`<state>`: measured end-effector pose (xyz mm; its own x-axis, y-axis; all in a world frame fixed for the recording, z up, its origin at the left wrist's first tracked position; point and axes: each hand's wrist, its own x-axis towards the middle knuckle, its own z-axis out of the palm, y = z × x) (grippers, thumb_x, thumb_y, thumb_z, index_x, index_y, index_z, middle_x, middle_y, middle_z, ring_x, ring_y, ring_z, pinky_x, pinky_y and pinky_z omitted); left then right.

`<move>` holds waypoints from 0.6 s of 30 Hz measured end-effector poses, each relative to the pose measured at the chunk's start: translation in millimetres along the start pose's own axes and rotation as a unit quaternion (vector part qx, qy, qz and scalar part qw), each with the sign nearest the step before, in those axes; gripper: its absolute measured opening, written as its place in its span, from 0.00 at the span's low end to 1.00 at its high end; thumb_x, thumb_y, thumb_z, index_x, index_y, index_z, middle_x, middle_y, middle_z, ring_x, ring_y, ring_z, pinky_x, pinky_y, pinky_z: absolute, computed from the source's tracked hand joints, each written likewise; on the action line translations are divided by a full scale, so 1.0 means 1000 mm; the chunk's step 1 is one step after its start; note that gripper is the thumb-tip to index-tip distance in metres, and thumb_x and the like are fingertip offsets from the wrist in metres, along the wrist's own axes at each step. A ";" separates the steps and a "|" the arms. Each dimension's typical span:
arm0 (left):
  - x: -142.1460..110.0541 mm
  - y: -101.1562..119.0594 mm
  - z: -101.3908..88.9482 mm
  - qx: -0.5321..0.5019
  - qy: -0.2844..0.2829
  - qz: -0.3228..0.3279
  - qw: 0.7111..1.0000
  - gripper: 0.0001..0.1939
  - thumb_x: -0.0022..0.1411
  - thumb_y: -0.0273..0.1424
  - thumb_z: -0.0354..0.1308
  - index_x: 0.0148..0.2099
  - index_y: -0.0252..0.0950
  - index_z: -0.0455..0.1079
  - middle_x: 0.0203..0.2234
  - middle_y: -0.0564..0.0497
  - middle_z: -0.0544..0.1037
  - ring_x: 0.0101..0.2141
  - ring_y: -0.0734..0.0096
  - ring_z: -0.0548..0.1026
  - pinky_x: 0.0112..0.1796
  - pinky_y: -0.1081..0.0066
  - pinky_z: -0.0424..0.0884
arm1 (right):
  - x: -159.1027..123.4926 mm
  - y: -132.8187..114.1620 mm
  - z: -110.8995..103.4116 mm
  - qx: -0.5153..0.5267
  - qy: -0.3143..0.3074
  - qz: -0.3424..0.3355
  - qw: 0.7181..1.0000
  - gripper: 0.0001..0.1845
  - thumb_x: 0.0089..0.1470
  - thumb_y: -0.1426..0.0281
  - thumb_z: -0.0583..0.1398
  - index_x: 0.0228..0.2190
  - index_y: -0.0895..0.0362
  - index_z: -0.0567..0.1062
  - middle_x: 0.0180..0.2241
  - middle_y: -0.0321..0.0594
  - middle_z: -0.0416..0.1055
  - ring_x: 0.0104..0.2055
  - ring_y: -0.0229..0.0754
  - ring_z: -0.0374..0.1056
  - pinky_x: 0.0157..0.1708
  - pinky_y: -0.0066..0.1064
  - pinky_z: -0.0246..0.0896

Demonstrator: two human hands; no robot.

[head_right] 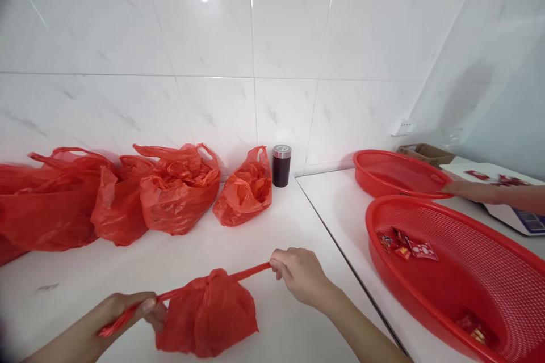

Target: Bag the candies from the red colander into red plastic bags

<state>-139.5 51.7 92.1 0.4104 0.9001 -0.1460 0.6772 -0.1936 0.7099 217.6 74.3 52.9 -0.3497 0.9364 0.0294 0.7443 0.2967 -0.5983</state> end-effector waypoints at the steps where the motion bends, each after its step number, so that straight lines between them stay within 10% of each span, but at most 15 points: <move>1: 0.001 -0.003 0.000 -0.006 -0.001 -0.016 1.000 0.20 0.65 0.44 0.45 0.36 0.44 0.78 0.36 0.53 0.82 0.41 0.58 0.77 0.46 0.64 0.72 | 0.001 0.005 0.002 0.014 -0.012 0.013 1.000 0.19 0.63 0.68 0.45 0.29 0.52 0.73 0.29 0.32 0.75 0.32 0.39 0.68 0.35 0.31 0.58; 8: 0.035 0.013 -0.002 0.114 0.195 0.053 0.973 0.27 0.61 0.45 0.54 0.62 0.53 0.60 0.60 0.48 0.66 0.56 0.52 0.67 0.53 0.54 0.67 | 0.055 0.015 -0.031 0.011 0.179 0.034 0.983 0.16 0.63 0.64 0.48 0.46 0.51 0.71 0.44 0.39 0.73 0.42 0.40 0.69 0.41 0.32 0.62; 12: 0.056 0.030 0.027 0.207 0.080 0.118 0.968 0.34 0.52 0.42 0.64 0.61 0.49 0.64 0.58 0.46 0.69 0.57 0.48 0.64 0.56 0.50 0.60 | 0.110 0.010 -0.052 -0.094 0.211 0.025 0.973 0.17 0.63 0.69 0.48 0.51 0.51 0.68 0.47 0.40 0.70 0.45 0.39 0.67 0.44 0.31 0.61; 18: 0.052 0.039 0.032 0.067 -0.046 0.004 0.997 0.08 0.59 0.33 0.52 0.37 0.40 0.73 0.29 0.54 0.77 0.32 0.64 0.74 0.33 0.68 0.67 | 0.167 0.005 -0.047 -0.170 0.191 0.019 0.967 0.21 0.53 0.74 0.60 0.49 0.51 0.73 0.54 0.46 0.64 0.52 0.50 0.60 0.47 0.37 0.57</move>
<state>-72.4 78.3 90.3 0.4673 0.8594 -0.2076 0.7462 -0.2575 0.6139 189.3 241.0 92.6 -0.1319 0.9294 0.3447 0.9189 0.2451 -0.3090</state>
